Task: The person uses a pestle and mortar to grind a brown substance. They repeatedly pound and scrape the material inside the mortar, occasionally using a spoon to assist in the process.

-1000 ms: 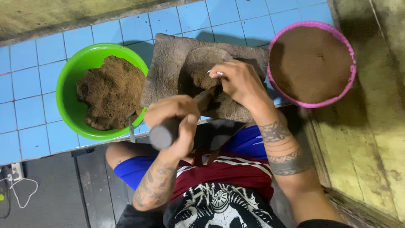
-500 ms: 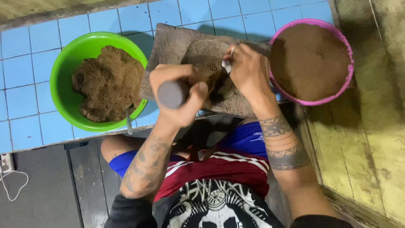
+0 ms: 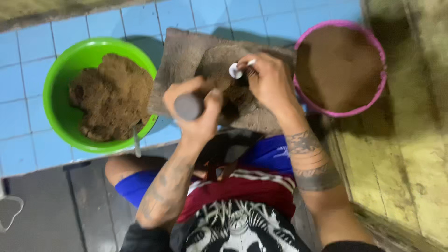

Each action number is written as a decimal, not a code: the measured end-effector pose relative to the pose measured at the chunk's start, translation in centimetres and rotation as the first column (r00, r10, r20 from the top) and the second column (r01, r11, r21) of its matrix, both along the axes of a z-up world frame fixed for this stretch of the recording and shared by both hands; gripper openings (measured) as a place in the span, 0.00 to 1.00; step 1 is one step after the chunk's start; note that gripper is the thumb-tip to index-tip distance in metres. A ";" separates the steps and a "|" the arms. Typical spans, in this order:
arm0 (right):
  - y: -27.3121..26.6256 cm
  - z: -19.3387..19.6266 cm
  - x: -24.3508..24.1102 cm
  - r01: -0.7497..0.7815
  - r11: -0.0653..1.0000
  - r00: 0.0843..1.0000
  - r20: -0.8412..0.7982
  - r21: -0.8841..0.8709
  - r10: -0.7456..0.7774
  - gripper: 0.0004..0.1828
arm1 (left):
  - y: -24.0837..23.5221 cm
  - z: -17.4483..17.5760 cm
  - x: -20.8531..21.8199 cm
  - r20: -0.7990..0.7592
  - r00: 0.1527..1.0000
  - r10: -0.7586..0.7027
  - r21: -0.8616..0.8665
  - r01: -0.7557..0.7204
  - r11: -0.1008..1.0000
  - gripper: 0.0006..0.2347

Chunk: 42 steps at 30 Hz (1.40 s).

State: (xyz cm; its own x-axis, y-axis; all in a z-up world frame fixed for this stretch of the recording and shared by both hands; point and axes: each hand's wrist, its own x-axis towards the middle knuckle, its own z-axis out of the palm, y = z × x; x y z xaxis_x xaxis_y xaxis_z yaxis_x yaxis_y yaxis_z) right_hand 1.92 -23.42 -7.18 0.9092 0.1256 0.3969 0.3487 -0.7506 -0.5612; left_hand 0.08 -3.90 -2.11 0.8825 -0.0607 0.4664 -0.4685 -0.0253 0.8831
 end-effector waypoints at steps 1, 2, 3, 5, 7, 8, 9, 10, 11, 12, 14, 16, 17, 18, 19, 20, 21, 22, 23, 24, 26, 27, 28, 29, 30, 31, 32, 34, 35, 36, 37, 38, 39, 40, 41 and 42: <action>0.0 0.0 0.0 0.017 1.000 1.000 -0.002 -0.014 -0.017 0.15 | 0.4 0.8 -0.5 0.025 1.000 0.020 0.034 -0.020 0.999 0.10; -0.1 -0.2 0.1 0.034 0.999 0.999 -0.004 -0.027 -0.034 0.15 | 0.7 1.4 -1.0 0.050 0.998 0.038 0.068 -0.042 0.997 0.08; -0.2 -0.4 0.1 0.041 0.999 0.999 -0.024 -0.024 -0.042 0.15 | 1.3 3.5 -1.6 0.031 0.999 0.030 0.073 -0.032 0.997 0.08; -0.2 -0.9 0.5 -0.082 0.996 0.997 0.011 -0.021 0.082 0.11 | 2.5 7.9 -2.4 0.096 0.951 -0.294 0.014 0.294 0.956 0.13; -0.1 -0.8 0.4 -0.045 0.999 0.997 -0.068 -0.027 0.043 0.11 | 2.4 7.9 -2.3 0.123 0.949 -0.290 0.001 0.293 0.956 0.13; -0.1 -0.5 0.5 -0.008 0.999 0.991 -0.135 -0.044 0.002 0.13 | 2.3 8.1 -2.1 0.163 0.944 -0.287 -0.014 0.293 0.956 0.14; -0.2 -0.3 0.5 -0.009 0.999 0.991 -0.132 -0.044 0.003 0.13 | 2.0 6.2 -1.3 0.166 0.944 -0.286 -0.013 0.292 0.956 0.14; -0.2 -0.2 0.5 0.023 0.999 0.995 -0.095 -0.023 -0.025 0.12 | 1.6 4.2 -0.5 0.171 0.968 -0.183 0.101 0.168 0.981 0.10; -0.3 -0.1 0.3 0.053 0.999 0.997 -0.063 0.001 -0.053 0.13 | 1.3 2.2 0.2 0.184 0.980 -0.080 0.213 0.040 0.976 0.07; -0.3 0.2 0.3 0.052 0.999 0.997 -0.065 0.004 -0.051 0.13 | 0.3 1.1 0.8 0.182 0.980 -0.079 0.216 0.039 0.976 0.07; -0.1 1.0 0.2 0.058 0.998 0.997 -0.053 0.000 -0.058 0.04 | -1.4 -0.9 2.1 0.088 0.993 -0.076 0.073 0.069 0.995 0.10; -0.6 -0.7 0.7 0.082 0.995 0.996 -0.020 0.057 -0.081 0.03 | -2.1 -1.6 3.5 0.170 0.972 -0.161 -0.082 0.176 0.981 0.11; -0.9 -1.4 0.9 0.105 0.988 0.994 0.007 0.115 -0.106 0.04 | -2.5 -1.8 4.3 0.258 0.938 -0.233 -0.222 0.293 0.930 0.13; -0.6 -0.6 0.5 0.102 0.988 0.994 0.024 0.112 -0.105 0.04 | -2.2 -1.5 4.3 0.274 0.933 -0.231 -0.223 0.295 0.929 0.13; 0.0 -0.1 0.1 0.158 0.986 0.984 -0.097 0.044 -0.153 0.05 | -1.6 -1.2 4.3 0.258 0.937 -0.236 -0.182 0.287 0.940 0.13; 0.5 0.4 -0.3 0.204 0.979 0.955 -0.213 -0.029 -0.205 0.07 | -1.2 -1.0 4.5 0.242 0.940 -0.240 -0.141 0.279 0.950 0.13; 0.4 -0.3 -0.1 0.215 0.976 0.955 -0.203 -0.022 -0.215 0.07 | -0.8 0.5 4.3 0.252 0.935 -0.251 -0.133 0.291 0.947 0.13; 0.3 -1.2 0.2 0.131 0.991 0.973 -0.190 -0.032 -0.135 0.08 | -0.3 1.7 4.1 0.259 0.922 -0.288 -0.100 0.322 0.941 0.12; 0.2 -2.3 -0.1 0.043 0.998 0.980 -0.193 -0.048 -0.052 0.08 | 0.1 2.7 3.5 0.251 0.913 -0.320 -0.074 0.348 0.934 0.12; -0.2 -2.5 0.2 0.051 0.998 0.979 -0.197 -0.047 -0.059 0.08 | -0.1 3.1 3.4 0.247 0.912 -0.328 -0.075 0.355 0.932 0.12; -0.6 -3.2 0.4 0.084 0.996 0.992 -0.103 0.037 -0.080 0.09 | -0.1 3.5 2.5 0.277 0.885 -0.374 -0.192 0.433 0.881 0.14; -0.5 -2.9 0.2 0.079 0.996 0.991 -0.114 0.037 -0.074 0.09 | -0.4 2.2 2.7 0.267 0.890 -0.370 -0.196 0.426 0.883 0.14; -0.3 -2.5 0.1 0.098 0.994 0.992 -0.081 0.051 -0.093 0.08 | -0.6 0.9 2.9 0.229 0.911 -0.343 -0.155 0.382 0.911 0.13; -0.3 -1.9 0.2 0.116 0.991 0.993 -0.040 0.064 -0.113 0.07 | -0.9 -0.3 3.2 0.199 0.929 -0.313 -0.110 0.339 0.934 0.12; -0.2 -1.8 0.2 0.111 0.992 0.993 -0.044 0.062 -0.108 0.07 | -0.6 -1.1 3.4 0.196 0.931 -0.308 -0.113 0.334 0.936 0.12; -0.2 -1.7 0.3 0.088 0.995 0.995 -0.041 0.047 -0.086 0.07 | -0.3 -1.8 3.6 0.184 0.939 -0.291 -0.142 0.318 0.937 0.12; -0.2 -1.5 0.3 0.064 0.997 0.997 -0.039 0.032 -0.063 0.06 | -0.1 -2.5 3.8 0.171 0.946 -0.274 -0.170 0.302 0.938 0.11; 0.2 -1.6 -0.5 0.042 0.999 0.995 -0.088 -0.005 -0.042 0.09 | 0.9 -2.7 3.6 0.214 0.940 -0.265 -0.181 0.304 0.935 0.11; 0.4 -1.6 -0.4 0.026 0.999 0.992 -0.125 -0.035 -0.030 0.11 | 1.4 -2.7 4.1 0.265 0.928 -0.262 -0.184 0.315 0.931 0.12; 0.4 -1.2 0.1 0.027 0.999 0.993 -0.117 -0.032 -0.031 0.11 | 1.9 -0.3 3.5 0.272 0.925 -0.264 -0.179 0.318 0.931 0.12; 0.6 -1.2 -0.1 0.010 1.000 0.995 -0.098 -0.013 -0.011 0.09 | 2.5 1.7 2.3 0.242 0.911 -0.334 -0.102 0.366 0.925 0.11; 0.8 -1.2 -0.4 -0.007 1.000 0.997 -0.078 0.006 0.007 0.08 | 3.1 3.7 1.3 0.207 0.892 -0.401 -0.027 0.415 0.910 0.12; 0.2 -1.8 -0.1 -0.004 1.000 0.997 -0.073 0.015 0.006 0.08 | 3.2 4.2 0.9 0.207 0.891 -0.405 -0.016 0.417 0.909 0.12; -0.3 -2.4 0.1 -0.002 1.000 1.000 -0.021 0.025 0.003 0.08 | 3.4 4.8 0.4 0.226 0.882 -0.414 -0.049 0.434 0.899 0.11; -0.8 -2.9 0.2 -0.003 0.999 1.000 0.027 0.033 0.002 0.09 | 3.6 5.3 -0.2 0.241 0.875 -0.419 -0.085 0.449 0.889 0.11; -0.6 -3.1 0.3 -0.003 0.999 1.000 0.027 0.040 0.002 0.09 | 3.3 4.0 0.1 0.239 0.875 -0.420 -0.078 0.449 0.890 0.11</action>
